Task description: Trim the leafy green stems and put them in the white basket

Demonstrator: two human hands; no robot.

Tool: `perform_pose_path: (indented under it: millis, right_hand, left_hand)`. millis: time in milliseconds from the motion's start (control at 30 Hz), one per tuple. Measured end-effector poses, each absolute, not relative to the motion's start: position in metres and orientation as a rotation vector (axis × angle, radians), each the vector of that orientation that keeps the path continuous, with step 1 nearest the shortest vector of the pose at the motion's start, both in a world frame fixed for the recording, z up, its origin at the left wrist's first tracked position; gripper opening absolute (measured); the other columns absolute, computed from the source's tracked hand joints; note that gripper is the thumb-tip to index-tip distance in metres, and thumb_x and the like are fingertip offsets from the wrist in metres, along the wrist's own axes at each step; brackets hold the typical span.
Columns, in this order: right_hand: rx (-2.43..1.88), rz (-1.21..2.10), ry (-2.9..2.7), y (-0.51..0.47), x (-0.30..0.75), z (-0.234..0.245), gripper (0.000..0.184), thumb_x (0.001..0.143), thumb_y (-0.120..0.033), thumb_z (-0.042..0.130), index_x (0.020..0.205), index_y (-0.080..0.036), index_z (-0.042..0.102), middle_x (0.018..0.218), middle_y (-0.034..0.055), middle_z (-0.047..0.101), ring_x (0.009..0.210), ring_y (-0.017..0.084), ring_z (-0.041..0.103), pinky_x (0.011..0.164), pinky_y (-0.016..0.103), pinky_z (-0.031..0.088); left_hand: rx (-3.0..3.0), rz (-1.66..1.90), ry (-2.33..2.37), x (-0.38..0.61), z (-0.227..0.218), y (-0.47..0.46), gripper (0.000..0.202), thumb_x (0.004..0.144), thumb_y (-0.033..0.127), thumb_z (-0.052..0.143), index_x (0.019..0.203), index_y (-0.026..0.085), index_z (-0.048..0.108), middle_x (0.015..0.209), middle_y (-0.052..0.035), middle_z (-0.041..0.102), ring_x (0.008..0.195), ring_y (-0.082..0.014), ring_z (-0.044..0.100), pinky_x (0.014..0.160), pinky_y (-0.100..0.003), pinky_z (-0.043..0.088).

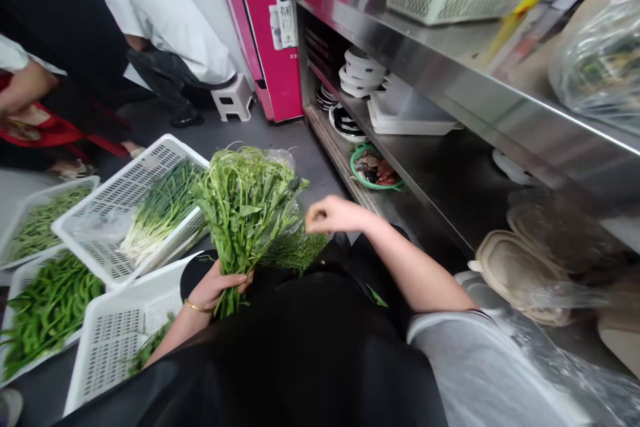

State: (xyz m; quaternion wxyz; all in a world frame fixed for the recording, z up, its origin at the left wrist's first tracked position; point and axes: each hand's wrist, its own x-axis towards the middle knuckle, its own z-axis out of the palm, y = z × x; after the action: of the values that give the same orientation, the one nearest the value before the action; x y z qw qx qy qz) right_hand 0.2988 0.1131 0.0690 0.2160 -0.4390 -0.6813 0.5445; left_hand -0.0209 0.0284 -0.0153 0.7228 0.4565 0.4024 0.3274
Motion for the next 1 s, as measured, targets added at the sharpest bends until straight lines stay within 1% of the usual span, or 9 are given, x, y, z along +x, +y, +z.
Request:
perform_pose_path:
  millis: [133,233,367,467,600,700,800,900,1000]
  right_hand:
    - [-1.511,0.645,-1.872,0.132,0.269,0.098,0.041,0.076,-0.055,0.052,0.068,-0.016,0.061,0.059,0.0007,0.057,0.055,0.010,0.048,0.054,0.023,0.033]
    - [-1.677,0.442,-2.052,0.150,0.256,0.101,0.033,0.068,-0.049,0.063,0.067,-0.016,0.061,0.061,0.0009,0.058,0.057,0.011,0.047,0.055,0.023,0.030]
    - [-1.464,0.722,-2.140,0.153,0.266,0.089,0.029,0.074,-0.041,0.058,0.061,-0.014,0.059,0.051,-0.0023,0.054,0.052,0.009,0.047,0.053,0.021,0.031]
    - [-1.323,0.836,-1.993,0.146,0.277,0.077,0.031,0.080,-0.043,0.052,0.070,-0.015,0.063,0.056,-0.0011,0.059,0.051,0.010,0.053,0.055,0.022,0.036]
    - [-1.448,0.410,-1.981,0.139,0.280,0.060,0.029,0.085,-0.039,0.048,0.078,-0.016,0.064,0.079,0.0083,0.066,0.071,0.017,0.060,0.064,0.025,0.039]
    - [-1.596,0.261,-1.963,0.144,0.280,0.052,0.026,0.084,-0.036,0.049,0.074,-0.015,0.061,0.083,0.0133,0.064,0.078,0.020,0.059,0.064,0.025,0.038]
    - [-1.562,0.517,-1.587,0.158,0.287,0.052,0.027,0.080,-0.041,0.052,0.067,-0.017,0.053,0.070,0.0080,0.059,0.066,0.015,0.055,0.057,0.024,0.039]
    - [-1.390,0.822,-1.202,0.164,0.304,0.062,0.036,0.080,-0.053,0.048,0.067,-0.019,0.048,0.054,-0.0014,0.045,0.048,0.010,0.045,0.045,0.022,0.037]
    - [-1.096,1.099,-1.081,0.150,0.330,0.077,0.034,0.072,-0.051,0.060,0.066,-0.019,0.049,0.049,-0.0059,0.037,0.040,0.007,0.037,0.038,0.020,0.032]
  left_hand:
    - [1.133,0.672,0.995,-0.019,-0.013,0.028,0.018,0.065,0.025,0.072,0.070,0.010,0.063,0.052,-0.0027,0.060,0.049,-0.0120,0.052,0.051,-0.024,0.039]
    - [1.171,0.650,1.057,-0.018,-0.012,0.025,0.018,0.065,0.027,0.072,0.070,0.011,0.064,0.056,-0.0029,0.062,0.050,-0.0118,0.053,0.051,-0.024,0.041]
    - [1.196,0.660,1.102,-0.021,-0.012,0.023,0.018,0.065,0.028,0.072,0.069,0.011,0.065,0.054,-0.0024,0.062,0.050,-0.0124,0.053,0.052,-0.024,0.042]
    - [1.169,0.692,1.110,-0.020,-0.011,0.023,0.017,0.066,0.027,0.071,0.068,0.011,0.065,0.051,-0.0022,0.060,0.049,-0.0130,0.053,0.051,-0.024,0.041]
    - [1.113,0.725,1.105,-0.010,-0.008,0.027,0.016,0.067,0.025,0.071,0.065,0.011,0.065,0.049,-0.0023,0.059,0.048,-0.0121,0.052,0.048,-0.023,0.039]
    - [1.051,0.727,1.069,-0.001,-0.010,0.029,0.015,0.068,0.025,0.069,0.065,0.011,0.064,0.047,-0.0020,0.057,0.045,-0.0111,0.050,0.045,-0.022,0.036]
    - [1.011,0.717,1.038,0.003,-0.013,0.029,0.016,0.069,0.026,0.068,0.064,0.011,0.064,0.047,-0.0017,0.056,0.044,-0.0105,0.048,0.043,-0.021,0.035]
    - [1.053,0.702,1.066,0.002,-0.013,0.028,0.016,0.068,0.025,0.069,0.062,0.012,0.063,0.047,-0.0019,0.057,0.046,-0.0110,0.049,0.045,-0.022,0.036]
    - [1.105,0.696,1.117,-0.001,-0.011,0.028,0.014,0.068,0.025,0.069,0.063,0.012,0.063,0.047,-0.0016,0.058,0.047,-0.0119,0.051,0.047,-0.023,0.038]
